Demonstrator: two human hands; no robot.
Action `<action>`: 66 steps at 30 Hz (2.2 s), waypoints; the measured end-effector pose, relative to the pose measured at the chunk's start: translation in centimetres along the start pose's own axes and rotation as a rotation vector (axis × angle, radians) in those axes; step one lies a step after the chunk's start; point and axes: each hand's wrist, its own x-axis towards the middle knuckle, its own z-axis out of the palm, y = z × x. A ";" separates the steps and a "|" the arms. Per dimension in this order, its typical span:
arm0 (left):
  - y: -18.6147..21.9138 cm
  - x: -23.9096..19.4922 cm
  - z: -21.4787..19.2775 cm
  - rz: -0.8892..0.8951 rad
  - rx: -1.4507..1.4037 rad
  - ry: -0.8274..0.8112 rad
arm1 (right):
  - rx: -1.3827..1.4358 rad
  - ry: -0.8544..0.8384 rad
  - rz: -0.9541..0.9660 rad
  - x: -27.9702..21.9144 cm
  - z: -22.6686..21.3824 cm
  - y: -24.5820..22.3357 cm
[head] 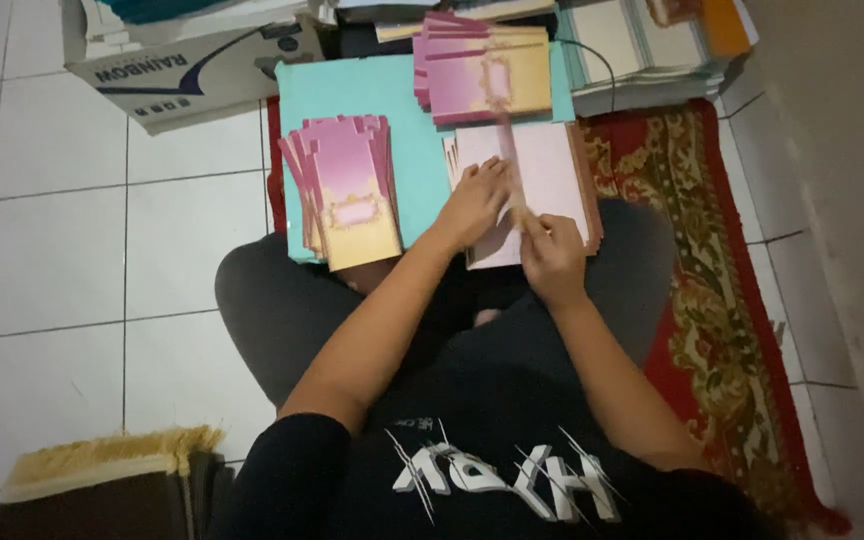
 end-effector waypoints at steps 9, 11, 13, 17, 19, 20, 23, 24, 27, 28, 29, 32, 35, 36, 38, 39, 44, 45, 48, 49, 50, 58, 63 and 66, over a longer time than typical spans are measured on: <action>-3.6 -0.1 1.4 -0.171 -0.535 0.067 | 0.089 -0.080 0.004 -0.1 0.0 -0.4; -3.7 -0.1 1.2 -0.210 -0.539 0.068 | 0.119 -0.094 0.025 -0.4 0.1 0.0; -3.3 -0.4 1.0 -0.249 -0.547 0.067 | 0.147 -0.111 0.050 -1.0 0.3 0.3; -4.0 -0.3 1.8 -0.204 -0.571 0.123 | 0.018 0.093 -0.057 -3.5 1.6 0.6; -4.2 -0.5 2.2 -0.187 -0.570 0.148 | -0.001 0.092 -0.079 -4.2 1.9 -0.4; -3.8 -0.7 1.8 -0.170 -0.617 0.180 | 0.060 0.029 -0.103 -3.7 2.0 -1.3; -3.5 -1.0 1.7 -0.100 -0.739 0.259 | 0.176 -0.105 -0.038 0.4 1.4 -2.1; -3.5 -1.2 1.9 -0.045 -0.816 0.305 | 0.228 -0.179 0.051 2.1 1.0 -2.2; -3.0 -1.1 0.9 -0.072 -0.916 0.436 | 0.104 -0.487 0.343 1.6 1.5 0.0; -2.7 -1.2 0.5 -0.069 -0.915 0.437 | 0.103 -0.484 0.341 1.6 1.5 0.0; -2.4 -1.3 0.0 -0.086 -0.877 0.473 | 0.079 -0.556 0.349 1.6 1.5 0.0; -2.7 -1.0 0.8 -0.039 -0.609 0.554 | 0.028 -0.654 0.365 1.6 1.7 0.3; -2.3 -1.6 1.0 0.038 -0.238 0.562 | 0.027 -0.683 0.432 0.9 1.8 0.2; -2.1 -1.3 0.5 0.068 -0.092 0.542 | 0.052 -0.672 0.478 1.1 2.1 0.4; -3.8 0.3 2.5 0.044 0.028 0.414 | 0.024 -0.686 0.448 1.2 1.8 0.3; -4.7 1.0 3.5 0.015 0.146 0.283 | -0.004 -0.705 0.419 1.2 1.7 0.2; -4.2 3.9 3.1 -0.033 0.429 0.100 | -0.017 -0.774 0.405 1.9 1.0 0.2; -3.7 4.0 2.8 -0.055 0.483 0.110 | -0.020 -0.819 0.416 2.1 0.8 0.3; -2.7 3.1 2.0 -0.039 0.478 0.095 | -0.161 -0.894 0.342 4.2 0.9 0.9; -2.6 3.0 2.0 -0.044 0.475 0.083 | -0.155 -0.904 0.350 5.1 1.6 1.3; -2.5 2.9 2.0 0.014 0.476 0.172 | -0.109 -0.844 0.357 5.9 2.3 1.7; -4.4 5.2 3.3 -0.018 0.505 0.262 | -0.078 -0.828 0.232 4.0 1.6 0.9; -3.3 4.1 3.0 0.005 0.462 0.230 | -0.129 -0.758 0.254 4.0 2.9 2.0; -2.3 2.4 2.2 0.012 0.389 0.235 | -0.085 -0.797 0.342 7.1 5.2 3.4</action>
